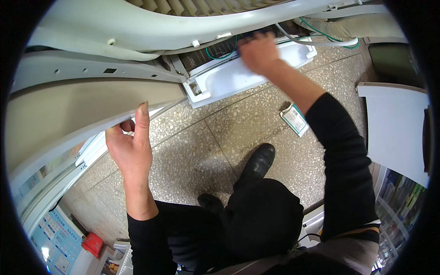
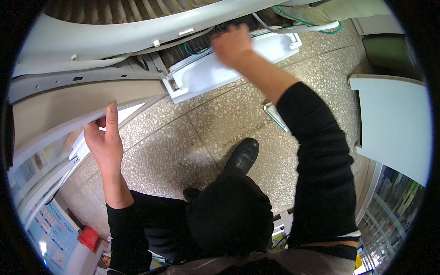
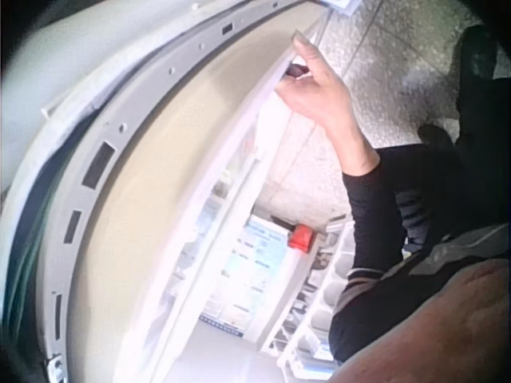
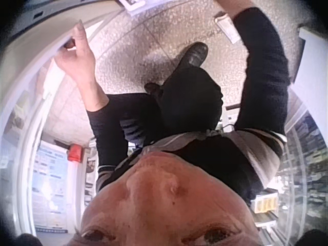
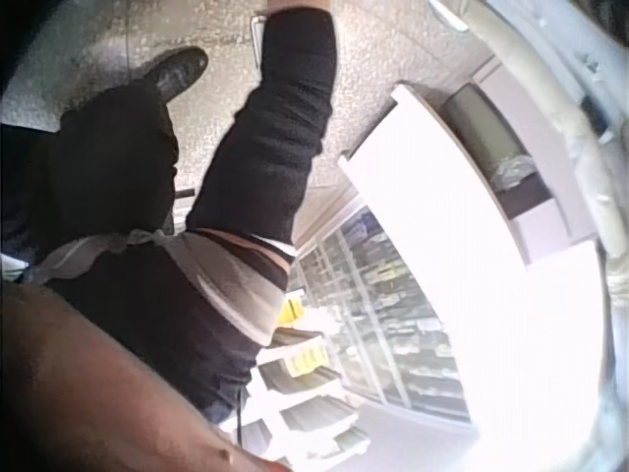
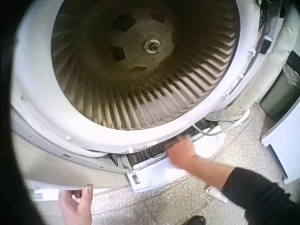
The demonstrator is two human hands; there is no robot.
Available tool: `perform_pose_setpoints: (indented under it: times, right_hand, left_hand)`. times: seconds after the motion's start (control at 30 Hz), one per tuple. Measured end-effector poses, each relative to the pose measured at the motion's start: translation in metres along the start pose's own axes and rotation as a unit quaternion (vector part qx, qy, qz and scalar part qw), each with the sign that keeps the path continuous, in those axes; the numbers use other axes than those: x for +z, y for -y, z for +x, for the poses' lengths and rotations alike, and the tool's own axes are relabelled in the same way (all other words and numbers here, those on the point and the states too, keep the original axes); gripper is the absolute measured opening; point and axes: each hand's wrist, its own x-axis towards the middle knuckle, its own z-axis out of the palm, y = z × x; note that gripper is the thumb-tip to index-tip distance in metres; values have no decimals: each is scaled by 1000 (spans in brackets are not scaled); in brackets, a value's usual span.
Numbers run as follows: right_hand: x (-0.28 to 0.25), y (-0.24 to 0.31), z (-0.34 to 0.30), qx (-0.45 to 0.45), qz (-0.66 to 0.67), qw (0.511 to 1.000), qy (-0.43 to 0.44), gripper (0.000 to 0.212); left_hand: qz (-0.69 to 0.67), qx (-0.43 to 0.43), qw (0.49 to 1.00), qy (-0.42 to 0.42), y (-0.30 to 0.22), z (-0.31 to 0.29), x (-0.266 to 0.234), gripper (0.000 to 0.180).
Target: The person kneels on the floor and wipes the interior components of a disassembled white appliance with a blue cloth. They clean the plastic housing, internal fan, and surrounding areas, then place the cloth on the floor.
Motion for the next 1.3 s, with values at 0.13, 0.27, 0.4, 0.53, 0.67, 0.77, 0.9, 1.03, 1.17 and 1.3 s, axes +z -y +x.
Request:
perform_pose_setpoints:
  times: [0.13, 0.27, 0.4, 0.53, 0.67, 0.77, 0.9, 1.03, 1.17, 1.3]
  right_hand:
    - [1, -51, -2, 49, 16, 998, -30, 36]
    - [14, -25, 11, -26, 79, 993, -89, 39]
    - [9, -5, 23, 17, 50, 997, -51, 34]
    - [-9, 14, 26, 20, 79, 996, 29, 37]
    - [-12, 43, 29, -9, 160, 987, 13, 39]
    - [-1, 42, 29, 3, 226, 974, -16, 38]
    - [10, 27, 38, 25, 303, 950, -66, 41]
    - [9, 33, 41, 21, 310, 948, -67, 43]
    - [-3, 65, 27, -19, 275, 960, -41, 38]
    - [-20, 104, 9, -158, 281, 946, -43, 38]
  left_hand:
    - [-7, 2, 1000, -9, 4, 1, 2, 25]
    - [-11, 5, 1000, -15, 5, 2, 3, 25]
    - [-23, 7, 1000, -5, 5, 2, 2, 25]
    - [-41, -5, 999, -7, 4, 2, 3, 27]
    - [-15, 1, 1000, -3, 3, 2, 1, 28]
    - [-18, 2, 1000, -15, 2, 1, 4, 28]
    - [-20, 46, 999, -19, 3, 0, 6, 26]
    - [5, 18, 1000, -1, 4, -1, 2, 25]
    - [11, 16, 1000, -9, 5, 0, 5, 29]
    - [16, 1, 999, -34, 3, 2, 9, 25]
